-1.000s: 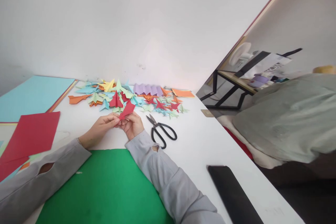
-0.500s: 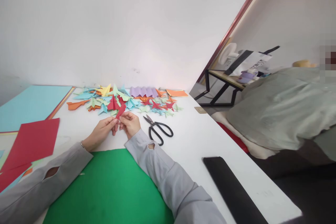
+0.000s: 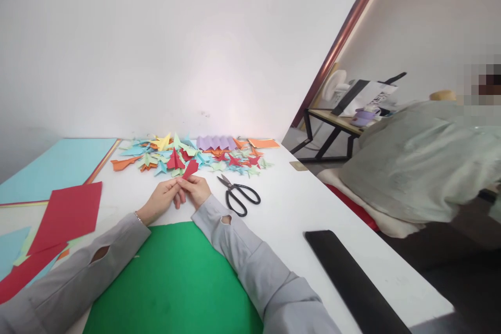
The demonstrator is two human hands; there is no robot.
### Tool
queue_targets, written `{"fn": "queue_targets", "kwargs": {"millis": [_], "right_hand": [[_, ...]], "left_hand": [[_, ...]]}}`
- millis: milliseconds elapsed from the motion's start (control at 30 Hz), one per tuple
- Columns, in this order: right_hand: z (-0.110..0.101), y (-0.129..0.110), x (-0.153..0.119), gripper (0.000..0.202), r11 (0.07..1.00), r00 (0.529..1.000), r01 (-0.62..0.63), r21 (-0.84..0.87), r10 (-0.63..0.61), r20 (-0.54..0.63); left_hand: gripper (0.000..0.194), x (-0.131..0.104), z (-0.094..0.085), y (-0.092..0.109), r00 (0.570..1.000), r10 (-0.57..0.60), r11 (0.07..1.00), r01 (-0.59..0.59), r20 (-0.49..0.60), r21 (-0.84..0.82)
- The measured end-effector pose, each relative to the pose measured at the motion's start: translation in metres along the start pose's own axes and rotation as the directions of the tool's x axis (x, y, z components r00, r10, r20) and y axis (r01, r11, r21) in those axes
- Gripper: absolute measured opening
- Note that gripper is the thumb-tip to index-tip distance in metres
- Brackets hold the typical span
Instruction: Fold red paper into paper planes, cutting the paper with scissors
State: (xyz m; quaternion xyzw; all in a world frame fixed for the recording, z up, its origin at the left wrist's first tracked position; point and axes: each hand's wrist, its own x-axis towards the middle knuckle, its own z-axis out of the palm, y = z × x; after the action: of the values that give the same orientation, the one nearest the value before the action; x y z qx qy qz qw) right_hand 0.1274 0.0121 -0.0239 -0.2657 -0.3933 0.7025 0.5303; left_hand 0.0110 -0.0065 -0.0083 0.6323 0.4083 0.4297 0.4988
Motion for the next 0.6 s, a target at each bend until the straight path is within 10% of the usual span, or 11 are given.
{"fn": "queue_targets", "kwargs": {"millis": [600], "right_hand": [[-0.006, -0.012, 0.008, 0.020, 0.971, 0.983, 0.037, 0.236, 0.007, -0.182]], "left_hand": [[0.043, 0.000, 0.002, 0.001, 0.996, -0.076, 0.994, 0.071, -0.050, -0.087]]}}
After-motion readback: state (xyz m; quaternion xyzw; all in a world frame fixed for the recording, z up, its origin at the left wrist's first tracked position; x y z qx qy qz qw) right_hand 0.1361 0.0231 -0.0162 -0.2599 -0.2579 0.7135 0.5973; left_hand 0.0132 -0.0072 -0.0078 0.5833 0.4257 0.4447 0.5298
